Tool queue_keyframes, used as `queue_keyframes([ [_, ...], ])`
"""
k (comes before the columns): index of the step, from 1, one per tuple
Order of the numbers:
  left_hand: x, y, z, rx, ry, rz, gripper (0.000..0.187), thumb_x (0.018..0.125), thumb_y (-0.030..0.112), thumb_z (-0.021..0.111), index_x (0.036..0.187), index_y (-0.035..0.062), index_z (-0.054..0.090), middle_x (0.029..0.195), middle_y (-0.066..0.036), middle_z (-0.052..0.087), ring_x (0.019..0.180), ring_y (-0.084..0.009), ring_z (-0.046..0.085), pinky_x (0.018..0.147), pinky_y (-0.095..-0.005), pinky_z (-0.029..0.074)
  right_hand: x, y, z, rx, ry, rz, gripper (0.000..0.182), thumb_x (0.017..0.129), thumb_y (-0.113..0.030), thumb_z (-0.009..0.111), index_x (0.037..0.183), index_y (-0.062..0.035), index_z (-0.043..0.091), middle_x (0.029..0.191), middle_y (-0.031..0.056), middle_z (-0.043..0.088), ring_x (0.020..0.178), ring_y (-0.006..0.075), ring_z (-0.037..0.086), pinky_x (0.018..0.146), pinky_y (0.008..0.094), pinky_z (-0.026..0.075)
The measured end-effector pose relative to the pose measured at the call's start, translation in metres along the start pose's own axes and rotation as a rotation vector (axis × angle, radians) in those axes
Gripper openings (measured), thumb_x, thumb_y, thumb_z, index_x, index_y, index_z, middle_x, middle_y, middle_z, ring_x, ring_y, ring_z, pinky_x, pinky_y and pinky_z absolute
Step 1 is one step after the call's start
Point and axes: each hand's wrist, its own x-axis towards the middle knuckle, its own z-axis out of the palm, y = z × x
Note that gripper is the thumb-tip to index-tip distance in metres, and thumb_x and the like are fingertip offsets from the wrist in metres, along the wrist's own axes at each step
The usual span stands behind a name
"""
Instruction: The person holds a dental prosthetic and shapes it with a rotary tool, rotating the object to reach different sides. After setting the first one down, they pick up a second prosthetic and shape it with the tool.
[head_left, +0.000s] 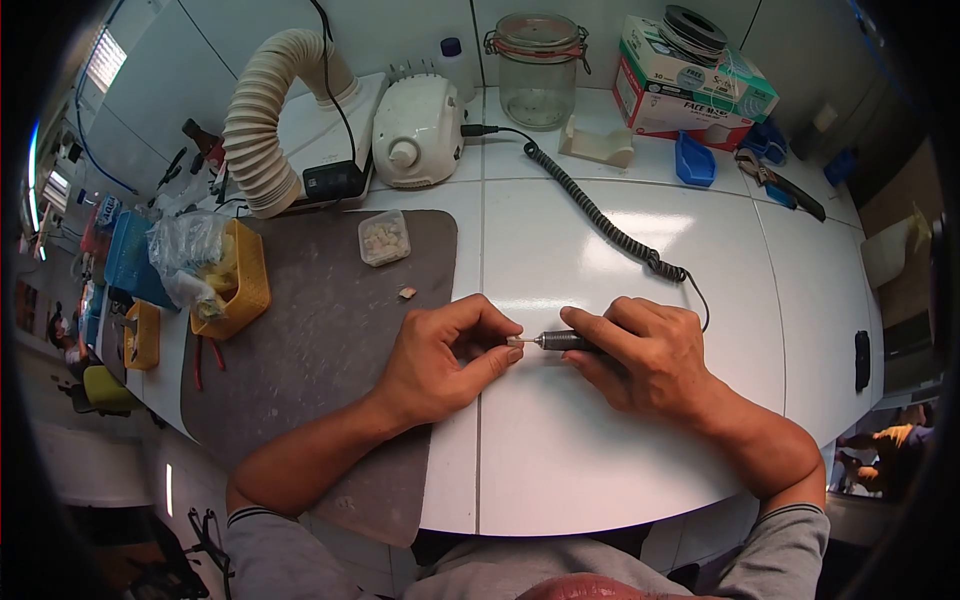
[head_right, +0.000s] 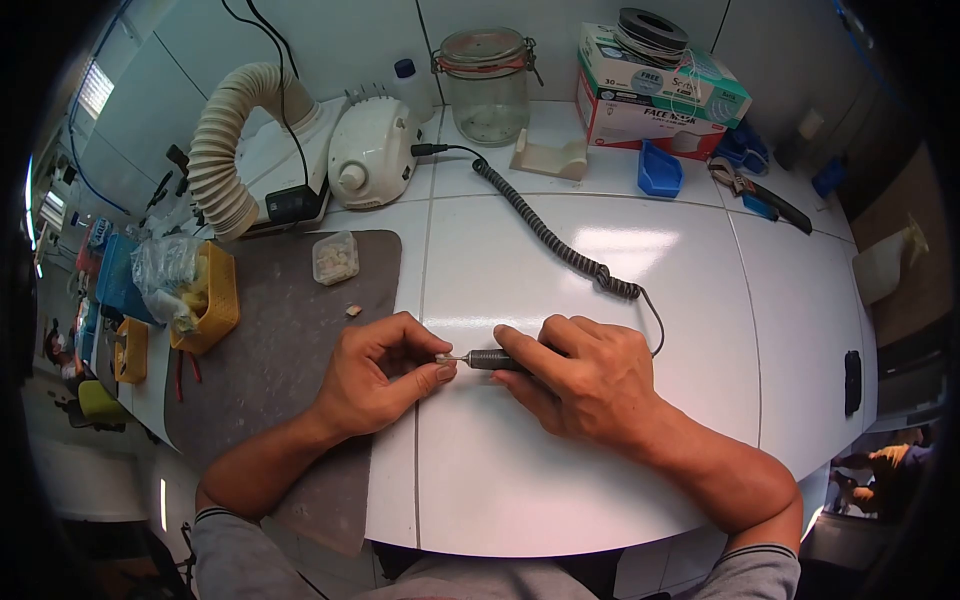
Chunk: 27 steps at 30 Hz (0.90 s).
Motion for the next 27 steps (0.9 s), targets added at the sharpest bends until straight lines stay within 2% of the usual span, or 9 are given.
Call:
queue_keyframes([
  [12, 0.000, 0.002, -0.001, -0.044, -0.015, -0.020, 0.018, 0.100, 0.009, 0.084, 0.112, -0.0028, 0.079, 0.095, -0.009, 0.082, 0.084, -0.0097, 0.075, 0.072, -0.0256, 0.057, 0.000, 0.000, 0.001, 0.003, 0.006, 0.009, 0.036, 0.094, -0.036, 0.088, 0.122, -0.0140, 0.081, 0.075, -0.0003, 0.060, 0.060, 0.0154, 0.062, 0.050, 0.0336, 0.045],
  [15, 0.000, 0.008, -0.004, 0.013, -0.065, -0.085, 0.018, 0.101, 0.001, 0.083, 0.116, -0.0063, 0.075, 0.103, -0.010, 0.082, 0.097, -0.0106, 0.077, 0.085, -0.0241, 0.060, 0.001, 0.000, -0.001, -0.005, -0.012, 0.002, 0.037, 0.094, -0.037, 0.088, 0.122, -0.0140, 0.082, 0.074, -0.0004, 0.060, 0.059, 0.0156, 0.062, 0.050, 0.0338, 0.045],
  [18, 0.000, 0.012, -0.004, 0.012, -0.074, -0.116, 0.018, 0.101, 0.002, 0.083, 0.116, -0.0065, 0.075, 0.102, -0.009, 0.082, 0.096, -0.0100, 0.077, 0.083, -0.0239, 0.060, 0.001, 0.001, 0.000, -0.001, 0.001, 0.005, 0.037, 0.094, -0.036, 0.088, 0.123, -0.0141, 0.082, 0.074, -0.0008, 0.060, 0.059, 0.0157, 0.062, 0.050, 0.0342, 0.045],
  [21, 0.000, 0.008, -0.001, -0.017, -0.015, -0.057, 0.018, 0.100, 0.008, 0.084, 0.112, -0.0036, 0.079, 0.092, -0.007, 0.082, 0.082, -0.0083, 0.073, 0.071, -0.0246, 0.056, 0.000, 0.001, 0.001, 0.027, 0.011, -0.002, 0.043, 0.087, -0.029, 0.092, 0.126, -0.0130, 0.082, 0.075, -0.0001, 0.061, 0.058, 0.0153, 0.058, 0.050, 0.0340, 0.043],
  [27, 0.000, 0.012, 0.000, 0.001, -0.011, -0.086, 0.016, 0.101, 0.007, 0.083, 0.111, -0.0040, 0.078, 0.091, -0.007, 0.081, 0.081, -0.0084, 0.073, 0.071, -0.0250, 0.056, -0.001, 0.002, 0.001, 0.029, 0.026, 0.000, 0.043, 0.087, -0.029, 0.092, 0.125, -0.0125, 0.082, 0.074, -0.0003, 0.061, 0.058, 0.0156, 0.059, 0.049, 0.0337, 0.043],
])
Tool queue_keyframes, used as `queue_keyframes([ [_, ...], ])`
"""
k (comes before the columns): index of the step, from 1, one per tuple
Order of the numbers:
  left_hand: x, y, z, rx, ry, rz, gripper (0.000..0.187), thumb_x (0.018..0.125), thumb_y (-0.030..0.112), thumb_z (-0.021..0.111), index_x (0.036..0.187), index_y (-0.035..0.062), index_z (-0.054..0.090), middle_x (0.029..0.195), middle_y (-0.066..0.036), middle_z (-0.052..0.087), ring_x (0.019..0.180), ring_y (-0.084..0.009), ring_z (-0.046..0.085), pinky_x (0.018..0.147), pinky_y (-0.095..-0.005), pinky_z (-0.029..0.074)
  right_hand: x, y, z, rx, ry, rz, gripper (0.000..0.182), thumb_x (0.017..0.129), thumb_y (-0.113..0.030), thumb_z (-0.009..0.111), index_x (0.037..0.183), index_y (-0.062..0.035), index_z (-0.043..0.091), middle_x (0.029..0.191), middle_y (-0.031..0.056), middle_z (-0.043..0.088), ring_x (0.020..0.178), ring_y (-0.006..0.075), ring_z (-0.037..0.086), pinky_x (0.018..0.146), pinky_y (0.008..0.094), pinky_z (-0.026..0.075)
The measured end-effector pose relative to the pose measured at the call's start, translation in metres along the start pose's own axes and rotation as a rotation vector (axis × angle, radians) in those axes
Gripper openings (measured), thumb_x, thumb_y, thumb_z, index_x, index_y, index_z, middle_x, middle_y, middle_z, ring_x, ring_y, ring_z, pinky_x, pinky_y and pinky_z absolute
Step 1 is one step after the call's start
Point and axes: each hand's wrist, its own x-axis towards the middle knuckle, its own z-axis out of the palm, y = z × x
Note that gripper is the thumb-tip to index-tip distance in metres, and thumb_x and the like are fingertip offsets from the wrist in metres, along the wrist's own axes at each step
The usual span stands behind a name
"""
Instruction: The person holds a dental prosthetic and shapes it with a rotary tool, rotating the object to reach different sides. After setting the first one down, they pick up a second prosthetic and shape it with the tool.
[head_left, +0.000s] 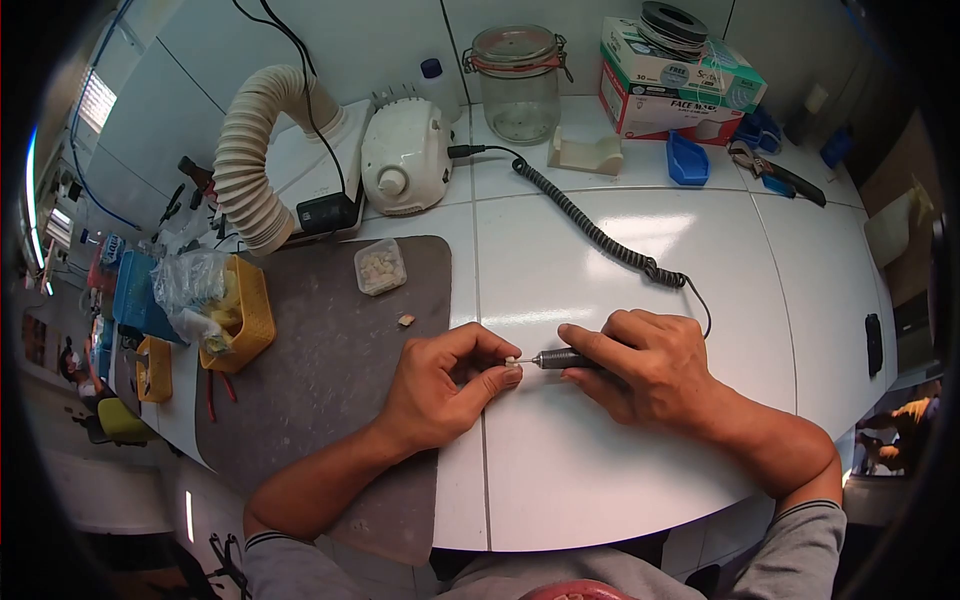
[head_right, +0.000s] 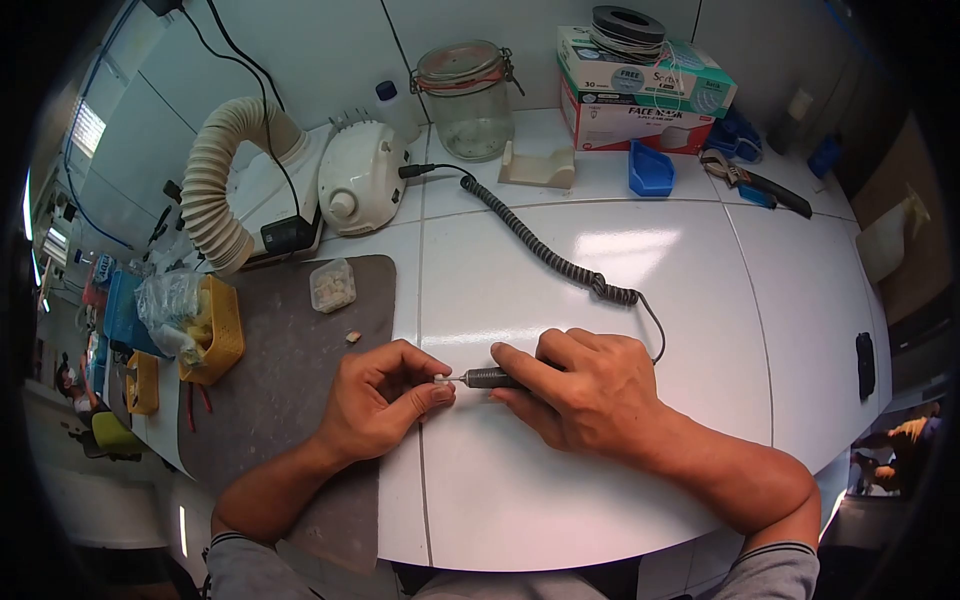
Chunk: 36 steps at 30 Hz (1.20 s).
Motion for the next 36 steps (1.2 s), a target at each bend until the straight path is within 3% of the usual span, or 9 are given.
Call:
queue_keyframes([
  [27, 0.0002, -0.0026, 0.0002, -0.004, -0.003, 0.029, 0.014, 0.101, 0.005, 0.081, 0.111, -0.0043, 0.078, 0.090, -0.008, 0.081, 0.080, -0.0088, 0.074, 0.070, -0.0254, 0.056, 0.0014, 0.0006, -0.0025, 0.004, -0.037, -0.006, 0.043, 0.088, -0.028, 0.092, 0.127, -0.0122, 0.082, 0.074, -0.0001, 0.061, 0.057, 0.0145, 0.057, 0.048, 0.0335, 0.041],
  [33, 0.0005, 0.0000, -0.0011, 0.018, -0.011, 0.012, 0.014, 0.101, 0.004, 0.081, 0.111, -0.0044, 0.077, 0.095, -0.010, 0.082, 0.087, -0.0104, 0.077, 0.074, -0.0259, 0.060, 0.0012, 0.0001, -0.0024, 0.025, -0.019, 0.017, 0.041, 0.089, -0.027, 0.091, 0.126, -0.0118, 0.082, 0.074, 0.0009, 0.062, 0.057, 0.0152, 0.058, 0.049, 0.0346, 0.043],
  [36, 0.0017, 0.0051, -0.0026, 0.021, -0.032, 0.033, 0.015, 0.101, 0.000, 0.081, 0.113, -0.0058, 0.075, 0.102, -0.010, 0.082, 0.097, -0.0115, 0.078, 0.084, -0.0251, 0.062, 0.0001, 0.0001, 0.0002, 0.033, 0.006, 0.079, 0.037, 0.094, -0.035, 0.089, 0.124, -0.0135, 0.081, 0.074, -0.0004, 0.060, 0.057, 0.0157, 0.060, 0.050, 0.0340, 0.045],
])
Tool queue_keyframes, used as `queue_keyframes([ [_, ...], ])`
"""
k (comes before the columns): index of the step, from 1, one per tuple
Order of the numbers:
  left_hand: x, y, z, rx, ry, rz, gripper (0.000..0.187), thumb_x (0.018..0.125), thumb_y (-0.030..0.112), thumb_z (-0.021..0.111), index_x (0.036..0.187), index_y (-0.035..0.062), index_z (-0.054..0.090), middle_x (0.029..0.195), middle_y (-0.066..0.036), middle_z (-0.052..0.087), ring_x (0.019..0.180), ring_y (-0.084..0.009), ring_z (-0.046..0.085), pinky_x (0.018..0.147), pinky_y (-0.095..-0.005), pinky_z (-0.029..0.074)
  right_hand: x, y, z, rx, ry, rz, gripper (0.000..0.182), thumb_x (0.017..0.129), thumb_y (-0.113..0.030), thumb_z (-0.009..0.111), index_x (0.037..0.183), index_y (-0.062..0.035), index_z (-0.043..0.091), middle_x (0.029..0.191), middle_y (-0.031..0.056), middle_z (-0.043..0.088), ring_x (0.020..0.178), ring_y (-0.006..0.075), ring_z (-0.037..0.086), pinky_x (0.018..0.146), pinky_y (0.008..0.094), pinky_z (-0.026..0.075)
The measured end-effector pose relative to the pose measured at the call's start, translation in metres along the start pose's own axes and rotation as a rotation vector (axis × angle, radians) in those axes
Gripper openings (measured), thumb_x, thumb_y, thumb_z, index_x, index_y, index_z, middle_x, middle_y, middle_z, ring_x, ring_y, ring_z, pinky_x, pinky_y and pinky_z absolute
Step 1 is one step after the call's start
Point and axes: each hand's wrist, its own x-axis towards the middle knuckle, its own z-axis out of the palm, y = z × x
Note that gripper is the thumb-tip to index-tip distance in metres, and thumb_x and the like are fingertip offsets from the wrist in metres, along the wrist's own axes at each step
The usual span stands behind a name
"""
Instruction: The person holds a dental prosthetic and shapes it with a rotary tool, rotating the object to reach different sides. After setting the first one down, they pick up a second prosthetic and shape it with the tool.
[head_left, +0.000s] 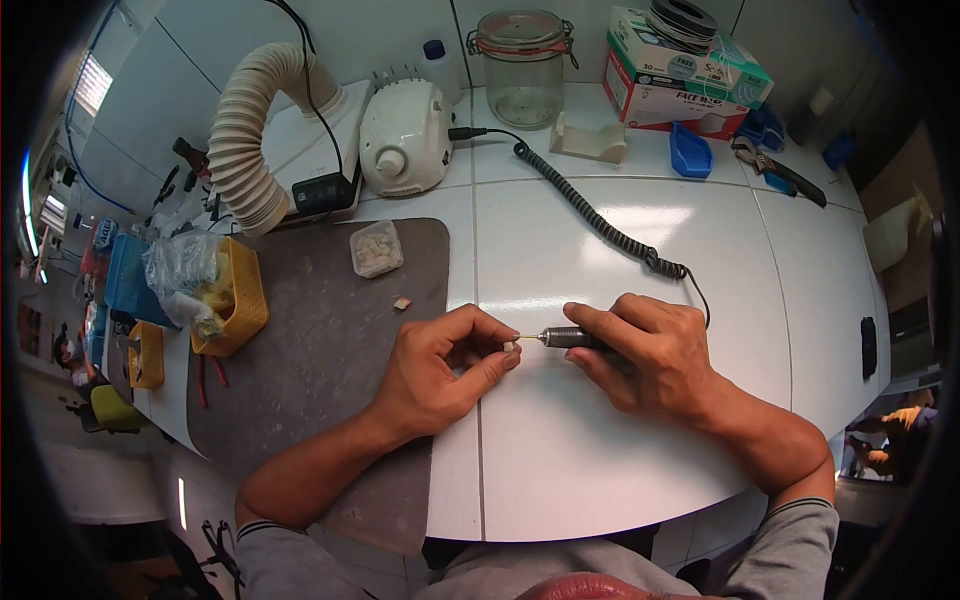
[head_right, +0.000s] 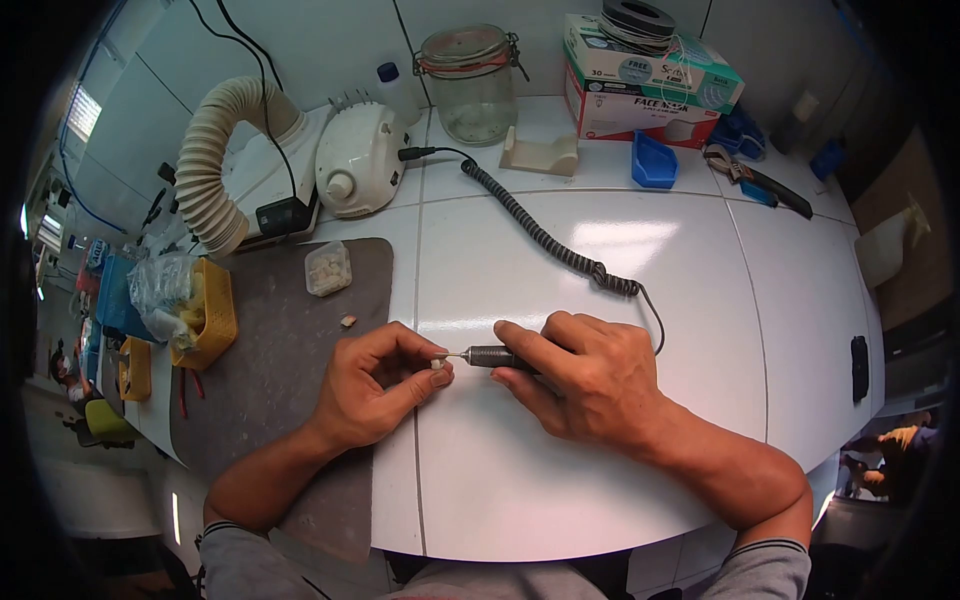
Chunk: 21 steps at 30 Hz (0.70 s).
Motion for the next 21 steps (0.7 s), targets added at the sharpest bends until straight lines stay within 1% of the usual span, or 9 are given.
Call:
queue_keyframes([
  [3, -0.0002, -0.0030, 0.0004, -0.004, 0.010, 0.009, 0.016, 0.100, 0.001, 0.082, 0.113, -0.0053, 0.075, 0.103, -0.009, 0.082, 0.096, -0.0108, 0.077, 0.083, -0.0252, 0.061, 0.0004, -0.0015, -0.0015, -0.030, -0.023, -0.023, 0.037, 0.094, -0.035, 0.088, 0.123, -0.0134, 0.081, 0.074, -0.0004, 0.059, 0.058, 0.0157, 0.061, 0.050, 0.0342, 0.045],
  [6, -0.0003, -0.0007, 0.0006, -0.006, 0.009, -0.016, 0.017, 0.100, 0.000, 0.083, 0.114, -0.0052, 0.075, 0.103, -0.009, 0.082, 0.095, -0.0109, 0.077, 0.083, -0.0250, 0.061, 0.0014, -0.0021, -0.0036, -0.018, -0.036, -0.036, 0.042, 0.089, -0.026, 0.092, 0.126, -0.0122, 0.082, 0.074, 0.0012, 0.062, 0.058, 0.0162, 0.060, 0.049, 0.0351, 0.044],
  [9, -0.0005, -0.0043, 0.0024, -0.011, 0.037, 0.016, 0.015, 0.100, 0.005, 0.082, 0.112, -0.0038, 0.078, 0.100, -0.010, 0.082, 0.089, -0.0111, 0.077, 0.078, -0.0262, 0.062, 0.0012, -0.0021, -0.0026, -0.030, -0.032, -0.044, 0.041, 0.089, -0.027, 0.091, 0.126, -0.0125, 0.082, 0.075, 0.0008, 0.062, 0.058, 0.0160, 0.059, 0.050, 0.0347, 0.044],
  [12, -0.0006, -0.0047, 0.0029, -0.009, 0.042, 0.018, 0.015, 0.100, 0.005, 0.082, 0.112, -0.0041, 0.078, 0.099, -0.010, 0.082, 0.089, -0.0113, 0.077, 0.078, -0.0261, 0.062, 0.0009, -0.0022, -0.0022, -0.069, -0.032, -0.056, 0.037, 0.093, -0.035, 0.089, 0.122, -0.0138, 0.081, 0.075, -0.0006, 0.060, 0.059, 0.0153, 0.061, 0.050, 0.0340, 0.045],
  [15, -0.0008, -0.0014, 0.0002, -0.011, 0.005, -0.009, 0.018, 0.100, 0.001, 0.083, 0.115, -0.0055, 0.076, 0.103, -0.010, 0.081, 0.094, -0.0108, 0.077, 0.082, -0.0250, 0.061, 0.0007, -0.0024, -0.0020, -0.073, -0.036, -0.062, 0.036, 0.093, -0.035, 0.089, 0.122, -0.0138, 0.081, 0.076, -0.0008, 0.060, 0.059, 0.0151, 0.061, 0.050, 0.0337, 0.045],
  [18, -0.0009, -0.0007, 0.0004, -0.013, 0.004, -0.007, 0.017, 0.100, 0.000, 0.082, 0.115, -0.0054, 0.076, 0.102, -0.010, 0.082, 0.094, -0.0107, 0.077, 0.082, -0.0250, 0.061, 0.0008, -0.0028, -0.0018, -0.074, -0.038, -0.051, 0.036, 0.093, -0.035, 0.089, 0.122, -0.0139, 0.081, 0.076, -0.0010, 0.060, 0.059, 0.0151, 0.061, 0.051, 0.0336, 0.045],
  [21, -0.0009, -0.0014, -0.0001, -0.010, 0.000, -0.008, 0.017, 0.100, 0.000, 0.082, 0.115, -0.0056, 0.075, 0.102, -0.010, 0.082, 0.093, -0.0107, 0.077, 0.082, -0.0248, 0.061, 0.0009, -0.0013, -0.0009, -0.039, -0.018, -0.077, 0.040, 0.089, -0.028, 0.092, 0.125, -0.0127, 0.081, 0.075, -0.0004, 0.060, 0.058, 0.0146, 0.058, 0.049, 0.0338, 0.043],
])
